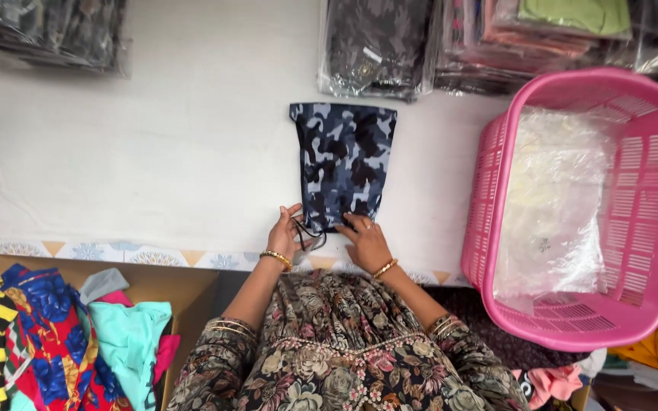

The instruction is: The person folds a pair of camouflage-patterned shorts and places them into a clear plastic bag. They then fold a second pair of camouflage-patterned pants, attach a tag, and place them into another plastic bag. The person stacks the packaged items on the table.

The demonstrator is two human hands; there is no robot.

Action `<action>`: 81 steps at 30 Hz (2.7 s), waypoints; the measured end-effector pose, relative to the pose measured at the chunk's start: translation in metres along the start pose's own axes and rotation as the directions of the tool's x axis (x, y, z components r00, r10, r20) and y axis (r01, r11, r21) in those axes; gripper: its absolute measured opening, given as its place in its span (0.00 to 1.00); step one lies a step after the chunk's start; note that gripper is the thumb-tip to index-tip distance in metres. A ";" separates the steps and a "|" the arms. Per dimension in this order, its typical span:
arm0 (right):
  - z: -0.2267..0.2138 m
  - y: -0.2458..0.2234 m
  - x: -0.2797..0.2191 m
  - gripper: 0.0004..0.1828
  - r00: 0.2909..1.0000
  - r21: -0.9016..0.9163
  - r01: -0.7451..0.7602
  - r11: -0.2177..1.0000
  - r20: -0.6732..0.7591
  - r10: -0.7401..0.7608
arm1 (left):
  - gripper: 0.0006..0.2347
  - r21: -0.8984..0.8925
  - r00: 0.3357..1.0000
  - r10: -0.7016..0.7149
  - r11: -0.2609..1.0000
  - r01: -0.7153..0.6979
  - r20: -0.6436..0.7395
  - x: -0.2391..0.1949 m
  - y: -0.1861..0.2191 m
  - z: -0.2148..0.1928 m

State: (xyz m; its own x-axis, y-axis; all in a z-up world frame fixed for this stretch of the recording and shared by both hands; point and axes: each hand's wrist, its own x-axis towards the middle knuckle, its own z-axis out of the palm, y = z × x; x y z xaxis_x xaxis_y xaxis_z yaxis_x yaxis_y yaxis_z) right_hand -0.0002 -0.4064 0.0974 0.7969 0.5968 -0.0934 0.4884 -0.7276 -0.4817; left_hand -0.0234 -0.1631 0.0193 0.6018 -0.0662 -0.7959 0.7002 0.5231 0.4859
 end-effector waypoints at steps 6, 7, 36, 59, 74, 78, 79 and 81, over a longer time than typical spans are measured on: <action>-0.001 0.007 0.012 0.29 1.000 0.142 -0.008 0.990 -0.010 0.010 | 0.30 0.323 0.990 -0.139 0.938 0.125 0.021 -0.021 -0.001 -0.011; -0.001 0.006 0.015 0.29 1.000 0.151 0.001 0.989 0.002 -0.001 | 0.29 0.464 0.990 -0.142 0.878 0.114 0.026 -0.014 -0.012 -0.019; 0.060 0.036 0.044 0.17 0.908 0.914 -0.308 0.262 0.201 0.368 | 0.33 0.853 0.982 -0.104 0.515 -0.083 0.158 0.022 0.055 0.038; 0.091 0.091 0.073 0.19 0.840 0.913 -0.164 0.374 -0.069 0.538 | 0.12 0.227 0.949 -0.266 0.948 0.224 0.172 -0.015 -0.057 0.028; 0.091 0.075 -0.011 0.19 0.705 0.915 -0.009 0.403 -0.280 0.652 | 0.14 -0.220 0.983 -0.120 0.964 0.149 0.142 0.013 -0.072 0.072; 0.054 0.030 -0.018 0.22 0.797 0.825 -0.268 0.498 -0.101 0.596 | 0.14 -0.343 0.992 -0.084 0.933 0.110 0.091 0.035 -0.086 0.061; 0.042 0.020 -0.014 0.27 0.782 0.780 -0.397 0.483 0.012 0.623 | 0.13 -0.331 0.992 -0.083 0.937 0.108 0.092 0.039 -0.088 0.059; 0.047 0.028 -0.004 0.32 0.816 0.803 -0.353 0.481 0.013 0.578 | 0.13 -0.287 0.989 -0.113 0.948 0.137 0.097 0.030 -0.087 0.061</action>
State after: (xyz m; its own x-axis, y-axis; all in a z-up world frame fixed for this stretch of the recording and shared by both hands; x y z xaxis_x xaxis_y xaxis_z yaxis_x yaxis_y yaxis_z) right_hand -0.0060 -0.4133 0.0435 0.9279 0.0711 -0.3660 -0.3320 -0.2889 -0.8979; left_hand -0.0427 -0.2627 -0.0249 0.5529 -0.2073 -0.8070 0.6359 0.7309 0.2479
